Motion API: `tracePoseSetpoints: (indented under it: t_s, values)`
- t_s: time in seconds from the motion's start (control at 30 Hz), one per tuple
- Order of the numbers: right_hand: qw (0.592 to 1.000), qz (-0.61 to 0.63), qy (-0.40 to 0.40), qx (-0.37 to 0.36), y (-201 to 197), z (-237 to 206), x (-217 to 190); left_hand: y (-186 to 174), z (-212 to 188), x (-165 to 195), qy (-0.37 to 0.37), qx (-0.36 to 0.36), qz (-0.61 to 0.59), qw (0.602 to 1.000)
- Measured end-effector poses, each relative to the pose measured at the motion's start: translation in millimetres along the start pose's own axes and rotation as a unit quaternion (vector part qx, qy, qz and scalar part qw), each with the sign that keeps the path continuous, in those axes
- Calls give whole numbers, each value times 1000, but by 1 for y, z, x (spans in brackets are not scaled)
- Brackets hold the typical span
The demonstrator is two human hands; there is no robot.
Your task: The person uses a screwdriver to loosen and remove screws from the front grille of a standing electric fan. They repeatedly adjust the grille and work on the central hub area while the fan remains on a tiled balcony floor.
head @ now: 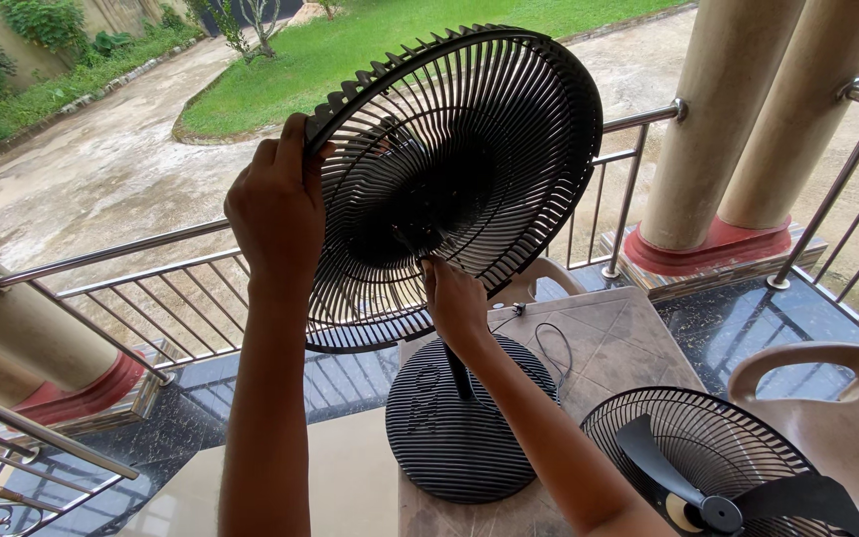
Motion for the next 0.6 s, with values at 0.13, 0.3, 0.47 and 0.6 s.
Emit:
tracePoseSetpoints:
  t_s: [0.13,0.3,0.47,0.6]
  values:
    - [739,594,248,-200,29,-3,17,0,0,-1,-1,-1,-5,1000]
    - [823,508,222,-121,23,-1,16,-4,1,-1,0,-3,-6,1000]
    - [988,63,-63,129,-10,-2,-8,-8,2,-2,-9,-4,-4,1000]
    - [999,-23,25,-28,10,6,-6,-8,0,0,7,-1,2,1000]
Point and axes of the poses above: each hand's wrist, its own z-axis towards the middle knuckle, its own y-axis out of the palm, x = y × z, the point moved 5 cm from there along z, towards the middle knuckle, and after that the axes turned 7 degrees about -z, right-handed, at the moved point
